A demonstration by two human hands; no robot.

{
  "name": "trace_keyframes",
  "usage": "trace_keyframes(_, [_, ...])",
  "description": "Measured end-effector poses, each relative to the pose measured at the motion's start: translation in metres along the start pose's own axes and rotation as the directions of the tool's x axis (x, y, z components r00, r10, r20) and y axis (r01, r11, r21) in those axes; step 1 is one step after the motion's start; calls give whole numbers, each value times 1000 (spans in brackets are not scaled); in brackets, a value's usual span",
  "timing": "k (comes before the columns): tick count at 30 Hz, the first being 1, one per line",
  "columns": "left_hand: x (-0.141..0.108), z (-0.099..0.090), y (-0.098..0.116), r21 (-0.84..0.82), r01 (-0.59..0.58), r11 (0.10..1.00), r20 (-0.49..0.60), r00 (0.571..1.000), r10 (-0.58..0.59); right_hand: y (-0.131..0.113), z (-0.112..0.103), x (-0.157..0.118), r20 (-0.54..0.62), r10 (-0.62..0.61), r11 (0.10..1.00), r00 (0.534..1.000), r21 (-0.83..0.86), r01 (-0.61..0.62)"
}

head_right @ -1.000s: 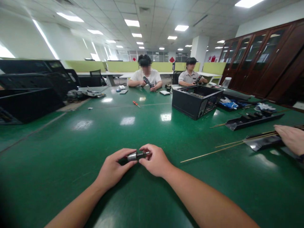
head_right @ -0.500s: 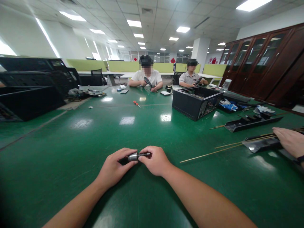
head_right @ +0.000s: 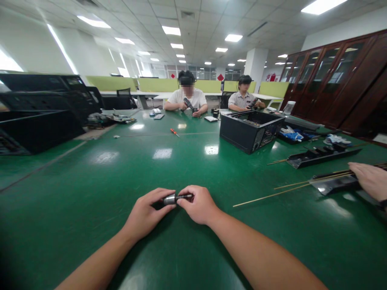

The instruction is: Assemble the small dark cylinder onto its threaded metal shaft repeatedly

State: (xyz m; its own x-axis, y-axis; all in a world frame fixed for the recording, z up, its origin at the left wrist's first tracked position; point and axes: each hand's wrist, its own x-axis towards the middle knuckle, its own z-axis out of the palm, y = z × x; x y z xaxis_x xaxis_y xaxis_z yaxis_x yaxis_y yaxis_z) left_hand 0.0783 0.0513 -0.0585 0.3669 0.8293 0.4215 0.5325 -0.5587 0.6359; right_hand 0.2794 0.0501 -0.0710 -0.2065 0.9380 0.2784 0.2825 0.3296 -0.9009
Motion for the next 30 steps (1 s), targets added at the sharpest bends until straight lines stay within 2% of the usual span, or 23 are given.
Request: trace_keyframes(30, [0,-2,5,8,-32,999,-39,999,32,-2,-1,0,16,37,996,999,84,-38])
